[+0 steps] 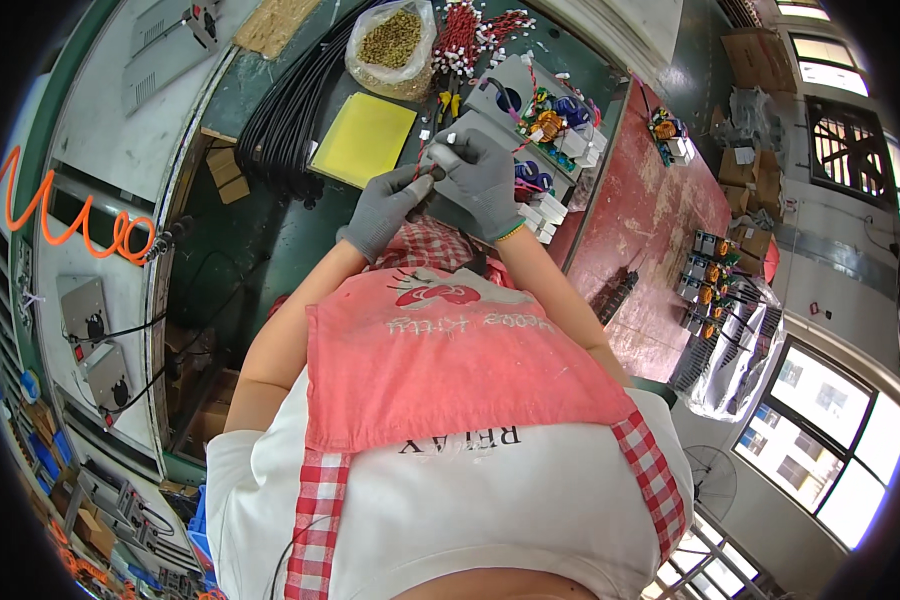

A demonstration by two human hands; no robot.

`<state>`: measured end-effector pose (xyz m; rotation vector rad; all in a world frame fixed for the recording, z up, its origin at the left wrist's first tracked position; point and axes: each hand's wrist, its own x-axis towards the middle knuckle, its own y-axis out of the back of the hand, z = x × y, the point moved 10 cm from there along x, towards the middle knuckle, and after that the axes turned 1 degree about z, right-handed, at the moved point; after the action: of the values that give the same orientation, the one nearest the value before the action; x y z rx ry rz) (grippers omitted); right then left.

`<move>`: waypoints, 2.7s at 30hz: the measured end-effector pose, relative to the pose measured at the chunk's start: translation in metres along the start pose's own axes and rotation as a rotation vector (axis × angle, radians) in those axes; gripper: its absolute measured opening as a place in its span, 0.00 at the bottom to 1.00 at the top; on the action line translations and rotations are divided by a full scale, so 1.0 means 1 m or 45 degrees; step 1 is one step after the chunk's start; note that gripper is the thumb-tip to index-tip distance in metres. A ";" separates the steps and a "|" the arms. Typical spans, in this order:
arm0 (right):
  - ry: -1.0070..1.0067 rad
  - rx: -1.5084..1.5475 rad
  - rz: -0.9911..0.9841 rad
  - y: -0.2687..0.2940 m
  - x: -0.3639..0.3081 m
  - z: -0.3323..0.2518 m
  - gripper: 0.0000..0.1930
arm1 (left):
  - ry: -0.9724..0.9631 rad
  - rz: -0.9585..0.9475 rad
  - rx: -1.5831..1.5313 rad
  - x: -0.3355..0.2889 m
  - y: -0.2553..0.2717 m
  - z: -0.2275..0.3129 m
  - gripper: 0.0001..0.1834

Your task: The person assembles an electronic device by placing a circuit board into a metal casing and securing it with a power drill. They then connect wires to the board and use a pneumatic tool to fasten the casing components together on a factory assembly line.

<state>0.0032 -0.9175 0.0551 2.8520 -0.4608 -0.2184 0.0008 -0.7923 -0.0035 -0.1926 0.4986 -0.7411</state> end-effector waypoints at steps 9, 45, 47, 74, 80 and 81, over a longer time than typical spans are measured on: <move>0.097 -0.881 0.022 0.111 0.049 -0.008 0.15 | 0.014 0.162 -0.147 0.008 0.013 -0.007 0.21; 0.009 -2.219 -1.033 0.077 0.115 0.110 0.12 | 0.025 0.338 -0.207 0.007 0.024 -0.012 0.19; -0.016 -2.273 -1.097 0.071 0.114 0.104 0.12 | 0.017 0.358 -0.223 0.006 0.026 -0.011 0.19; -0.082 -2.163 -1.196 0.079 0.118 0.104 0.13 | 0.048 0.431 -0.232 -0.003 0.034 -0.010 0.17; 0.076 -2.253 -1.224 0.077 0.117 0.108 0.14 | 0.036 0.417 -0.205 0.000 0.033 -0.010 0.17; 0.052 -2.201 -1.183 0.079 0.118 0.108 0.13 | 0.030 0.417 -0.208 0.001 0.032 -0.010 0.17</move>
<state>0.0712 -1.0523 -0.0403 1.1277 0.7708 -0.4100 0.0157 -0.7693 -0.0230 -0.2479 0.5967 -0.3832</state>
